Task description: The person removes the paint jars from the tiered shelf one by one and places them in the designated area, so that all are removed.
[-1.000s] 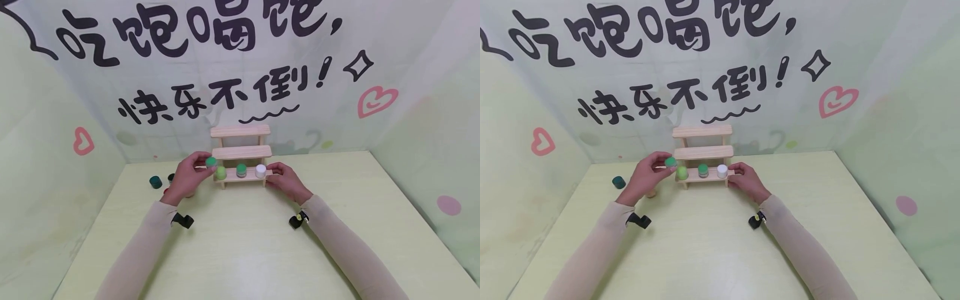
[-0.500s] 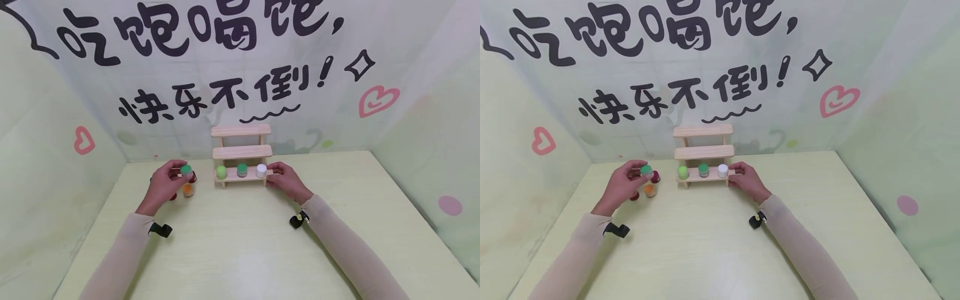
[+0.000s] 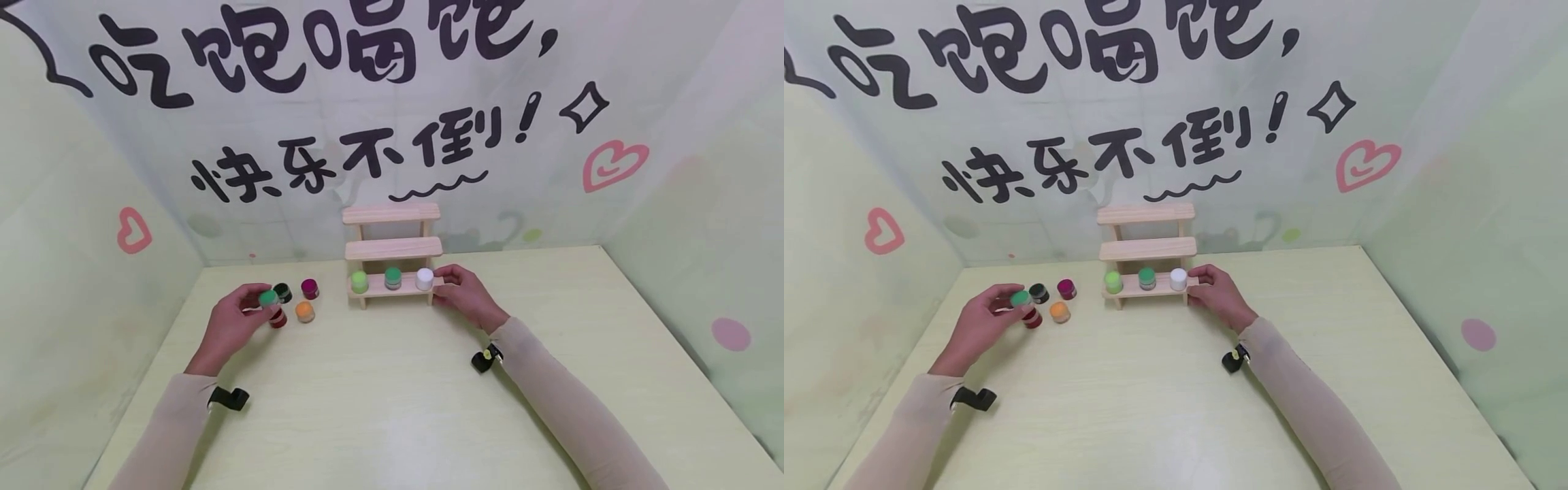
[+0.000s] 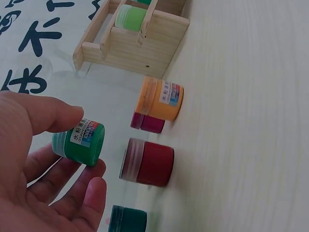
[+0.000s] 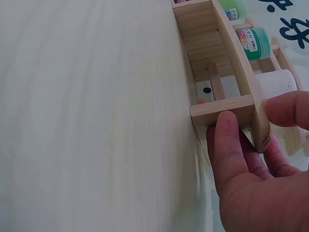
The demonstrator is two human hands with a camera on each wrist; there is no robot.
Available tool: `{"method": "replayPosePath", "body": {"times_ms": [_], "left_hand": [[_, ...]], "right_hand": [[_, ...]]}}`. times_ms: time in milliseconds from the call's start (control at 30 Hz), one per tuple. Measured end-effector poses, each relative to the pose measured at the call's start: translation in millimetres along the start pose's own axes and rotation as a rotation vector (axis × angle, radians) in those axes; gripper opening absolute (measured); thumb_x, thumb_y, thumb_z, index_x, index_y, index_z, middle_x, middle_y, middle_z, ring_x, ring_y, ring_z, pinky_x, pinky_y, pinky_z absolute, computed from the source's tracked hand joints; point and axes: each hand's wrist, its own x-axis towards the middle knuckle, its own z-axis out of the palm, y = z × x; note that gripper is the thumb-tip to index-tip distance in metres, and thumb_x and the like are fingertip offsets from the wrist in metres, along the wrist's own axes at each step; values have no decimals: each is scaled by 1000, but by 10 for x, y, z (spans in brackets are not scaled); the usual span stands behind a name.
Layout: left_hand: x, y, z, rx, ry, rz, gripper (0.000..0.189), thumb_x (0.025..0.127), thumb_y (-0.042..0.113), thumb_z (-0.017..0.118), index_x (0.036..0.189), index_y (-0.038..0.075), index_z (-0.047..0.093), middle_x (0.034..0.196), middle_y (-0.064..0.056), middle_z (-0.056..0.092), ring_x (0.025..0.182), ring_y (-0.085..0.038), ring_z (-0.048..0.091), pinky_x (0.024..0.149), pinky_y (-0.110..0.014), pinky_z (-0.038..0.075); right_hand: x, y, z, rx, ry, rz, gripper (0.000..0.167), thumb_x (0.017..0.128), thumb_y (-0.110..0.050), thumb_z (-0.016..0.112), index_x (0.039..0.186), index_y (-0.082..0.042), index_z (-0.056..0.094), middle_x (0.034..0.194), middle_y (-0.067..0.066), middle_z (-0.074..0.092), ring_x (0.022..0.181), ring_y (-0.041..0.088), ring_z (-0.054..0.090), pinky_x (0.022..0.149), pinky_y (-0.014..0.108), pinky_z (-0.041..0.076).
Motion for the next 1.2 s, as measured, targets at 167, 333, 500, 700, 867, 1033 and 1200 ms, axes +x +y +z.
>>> {"method": "replayPosePath", "body": {"times_ms": [167, 333, 500, 700, 867, 1033, 1200], "left_hand": [[-46, -181, -105, 4, 12, -34, 61, 98, 47, 74, 147, 14, 58, 146, -17, 60, 130, -41, 61, 80, -14, 55], [-73, -338, -173, 38, 19, -65, 66, 98, 53, 72, 149, 14, 57, 150, -21, 57, 133, -45, 59, 84, -24, 56], [-62, -476, -204, 66, 23, -100, 68, 98, 54, 71, 150, 13, 55, 150, -24, 57, 133, -47, 59, 97, -48, 61], [-68, -566, -221, 94, 10, -134, 66, 100, 50, 70, 150, 9, 54, 149, -26, 56, 136, -48, 55, 108, -62, 52], [-70, -555, -207, 111, 15, -130, 61, 101, 40, 72, 149, 6, 55, 146, -26, 58, 134, -48, 55, 109, -62, 51], [-56, -567, -200, 121, 2, -123, 60, 102, 38, 72, 148, 4, 54, 143, -27, 59, 132, -48, 57, 108, -61, 53], [-55, -571, -217, 114, -12, -129, 68, 100, 45, 72, 151, 5, 52, 144, -26, 58, 134, -48, 55, 108, -62, 51]], "right_hand": [[-6, 9, -5, -13, 3, -1, 42, 99, -2, 66, 139, -1, 54, 125, 16, 62, 113, 26, 67, 97, 37, 63], [-14, 3, -2, -15, 2, 4, 41, 99, -2, 66, 139, -1, 54, 125, 16, 62, 112, 26, 67, 97, 37, 63], [-21, -5, -1, -23, 5, 4, 40, 99, -2, 66, 138, -2, 54, 124, 16, 62, 113, 26, 66, 97, 37, 63], [-17, -14, 0, -25, 3, 8, 41, 99, -3, 66, 138, -2, 54, 125, 16, 62, 113, 25, 66, 98, 37, 63], [-13, -5, -7, -17, 1, 7, 41, 99, -3, 67, 138, -2, 54, 125, 16, 62, 113, 25, 66, 98, 37, 63], [-5, 3, -8, -5, -4, 0, 41, 99, -1, 66, 137, -1, 54, 124, 16, 62, 112, 24, 66, 96, 36, 63], [-1, 6, -9, -9, -6, -1, 41, 99, -1, 66, 138, -1, 54, 124, 16, 62, 112, 24, 66, 96, 36, 63]]}}
